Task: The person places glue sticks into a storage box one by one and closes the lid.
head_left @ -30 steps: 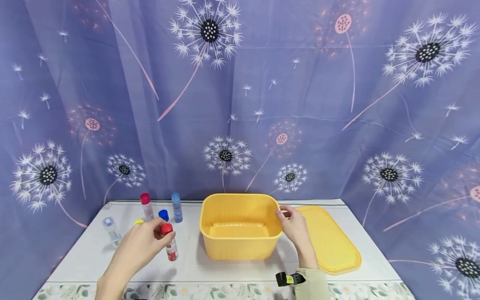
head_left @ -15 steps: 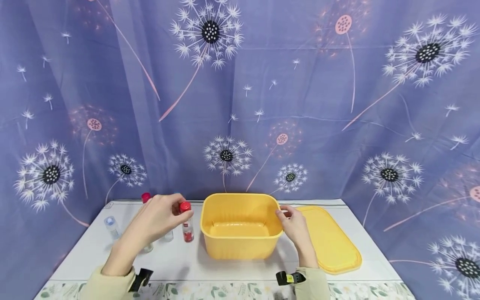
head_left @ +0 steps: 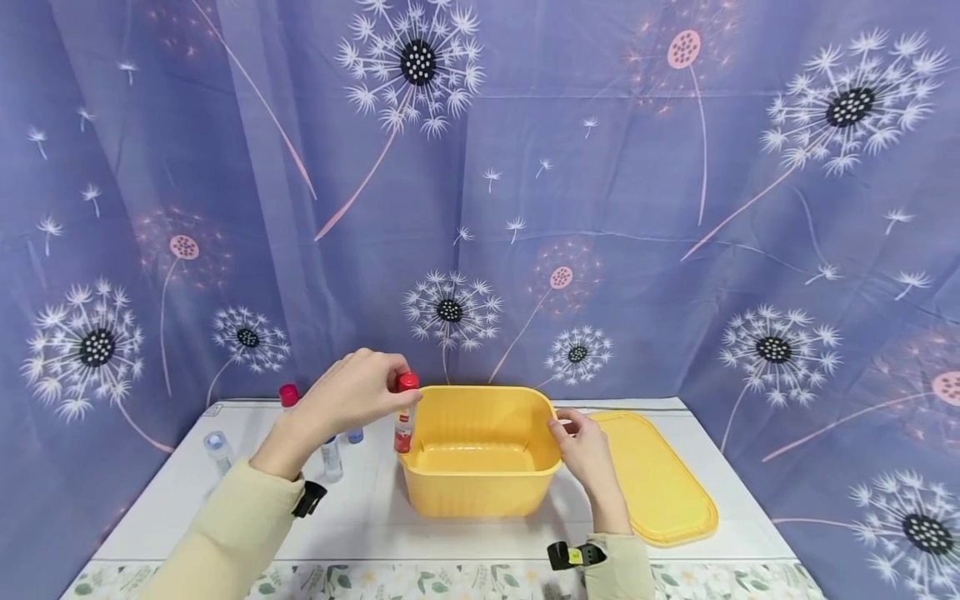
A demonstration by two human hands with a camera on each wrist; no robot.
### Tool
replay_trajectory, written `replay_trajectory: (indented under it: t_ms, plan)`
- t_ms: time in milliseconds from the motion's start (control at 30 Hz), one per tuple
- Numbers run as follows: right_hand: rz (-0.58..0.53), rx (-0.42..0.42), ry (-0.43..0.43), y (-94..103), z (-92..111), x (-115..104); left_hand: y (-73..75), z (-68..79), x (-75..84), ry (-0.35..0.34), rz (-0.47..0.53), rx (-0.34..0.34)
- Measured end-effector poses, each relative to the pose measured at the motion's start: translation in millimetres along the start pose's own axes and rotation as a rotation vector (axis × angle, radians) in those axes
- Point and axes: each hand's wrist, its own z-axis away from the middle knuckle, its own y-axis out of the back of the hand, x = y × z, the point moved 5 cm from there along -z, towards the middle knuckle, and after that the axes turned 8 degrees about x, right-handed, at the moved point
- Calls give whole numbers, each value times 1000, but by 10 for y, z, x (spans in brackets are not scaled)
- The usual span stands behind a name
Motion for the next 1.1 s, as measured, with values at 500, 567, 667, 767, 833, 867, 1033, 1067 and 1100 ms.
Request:
replay_trajectory:
  t_ms: [500, 567, 667, 767, 833, 867, 1033, 1067, 1100]
  plan:
    - [-16, -11, -9, -34, 29, -20, -529, -528, 314, -92, -10, -139]
    - [-7, -6, -11, -22, 27, -13, -632, -599, 363, -112, -24, -159]
    - [3, -3, -6, -10, 16, -7, -782, -693, 418, -121, -40, -202]
    - [8, -2, 2, -5, 8, -3, -926, -776, 441, -114, -62, -250]
    - [11, 1, 11, -1, 5, -5, -1017, -830, 447, -105, -77, -291]
    - [12, 2, 14, 0, 2, -4, -1058, -858, 453, -107, -88, -306]
    - [10, 6, 16, 1, -5, 8, -1209, -968, 521, -103, -147, -387]
    - [8, 6, 13, -1, -6, 10, -1231, -984, 540, -99, -160, -395]
    - [6, 7, 10, -1, -6, 11, -1255, -997, 562, -92, -169, -409]
